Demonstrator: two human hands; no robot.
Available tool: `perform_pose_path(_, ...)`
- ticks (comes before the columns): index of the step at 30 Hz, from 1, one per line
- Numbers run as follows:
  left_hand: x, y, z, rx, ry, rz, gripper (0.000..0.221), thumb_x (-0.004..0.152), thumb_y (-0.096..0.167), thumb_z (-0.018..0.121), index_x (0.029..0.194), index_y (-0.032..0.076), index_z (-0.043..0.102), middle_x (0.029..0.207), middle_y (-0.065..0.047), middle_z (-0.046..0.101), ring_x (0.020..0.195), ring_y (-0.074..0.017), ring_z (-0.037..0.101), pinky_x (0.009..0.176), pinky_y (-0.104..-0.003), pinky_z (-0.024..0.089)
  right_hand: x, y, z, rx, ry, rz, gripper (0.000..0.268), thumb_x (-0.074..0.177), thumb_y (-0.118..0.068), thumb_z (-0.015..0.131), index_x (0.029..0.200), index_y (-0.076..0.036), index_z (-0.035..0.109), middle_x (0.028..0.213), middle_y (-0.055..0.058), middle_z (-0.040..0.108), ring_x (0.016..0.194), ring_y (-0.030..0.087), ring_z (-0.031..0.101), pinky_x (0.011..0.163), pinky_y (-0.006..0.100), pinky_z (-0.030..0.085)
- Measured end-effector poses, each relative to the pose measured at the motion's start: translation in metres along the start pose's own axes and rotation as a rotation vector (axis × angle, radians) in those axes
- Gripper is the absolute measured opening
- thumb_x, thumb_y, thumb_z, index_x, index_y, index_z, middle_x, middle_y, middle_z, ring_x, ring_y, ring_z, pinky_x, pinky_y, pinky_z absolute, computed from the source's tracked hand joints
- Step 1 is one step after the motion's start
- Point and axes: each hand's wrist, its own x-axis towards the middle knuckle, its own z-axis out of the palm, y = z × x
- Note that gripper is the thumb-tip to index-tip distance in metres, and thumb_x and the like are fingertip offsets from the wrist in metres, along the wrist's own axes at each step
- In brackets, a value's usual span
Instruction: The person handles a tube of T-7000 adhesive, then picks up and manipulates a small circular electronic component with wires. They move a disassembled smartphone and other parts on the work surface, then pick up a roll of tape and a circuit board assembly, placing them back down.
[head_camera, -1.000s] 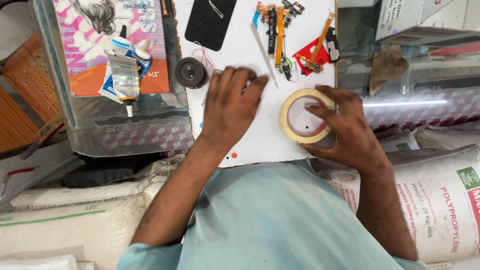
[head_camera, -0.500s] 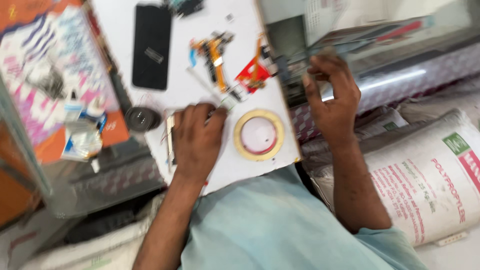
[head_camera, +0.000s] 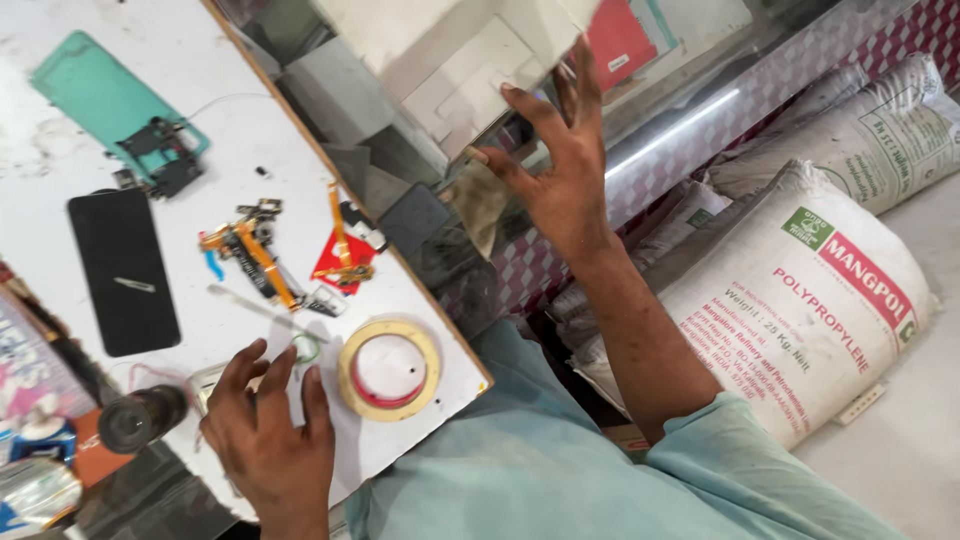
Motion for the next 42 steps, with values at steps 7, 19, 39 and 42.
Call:
perform_pose_path(7, 0.003, 0.039, -0.005, -0.099, -0.095, 0.044, 0.037, 0.093, 0.031, 0.072, 0.122, 0.008, 0.071, 0.140, -0.010, 0.060, 0.131, -0.0338, 0.054, 0.109, -0.050, 0.041, -0.011, 0.007, -0.007, 0.273, 0.089, 0.005, 0.031, 0.114, -0.019, 0.064, 0.142, -0.006, 0.061, 0.158, 0.015, 0.041, 0.141, 0.028, 0.053, 0.114, 0.038, 0.061)
perform_pose_path(19, -0.008, 0.050, -0.015, -0.122, -0.321, 0.241, 0.061, 0.065, 0.046, 0.083, 0.113, 0.010, 0.072, 0.136, -0.014, 0.057, 0.130, -0.0340, 0.050, 0.103, -0.053, 0.040, -0.063, -0.070, 0.015, 0.274, -0.419, -0.105, 0.019, 0.101, -0.008, 0.072, 0.120, -0.005, 0.069, 0.121, 0.014, 0.070, 0.113, 0.029, 0.071, 0.094, 0.037, 0.058)
perform_pose_path(39, -0.064, -0.030, -0.076, -0.202, -0.049, 0.455, 0.028, 0.090, 0.023, 0.079, 0.107, 0.003, 0.068, 0.113, -0.004, 0.064, 0.103, -0.0172, 0.063, 0.094, -0.039, 0.046, -0.085, -0.118, 0.060, 0.125, -0.298, -0.010, 0.024, 0.109, -0.007, 0.071, 0.131, 0.001, 0.065, 0.132, 0.015, 0.063, 0.114, 0.022, 0.066, 0.095, 0.031, 0.058)
perform_pose_path(42, -0.065, -0.034, -0.073, -0.206, -0.103, 0.499, 0.028, 0.088, 0.022, 0.078, 0.105, 0.002, 0.068, 0.109, -0.004, 0.064, 0.100, -0.0175, 0.062, 0.087, -0.036, 0.047, -0.067, -0.116, 0.079, -0.100, -0.254, -0.199, 0.043, 0.096, -0.008, 0.080, 0.132, 0.007, 0.060, 0.131, 0.022, 0.057, 0.119, 0.034, 0.056, 0.099, 0.043, 0.050)
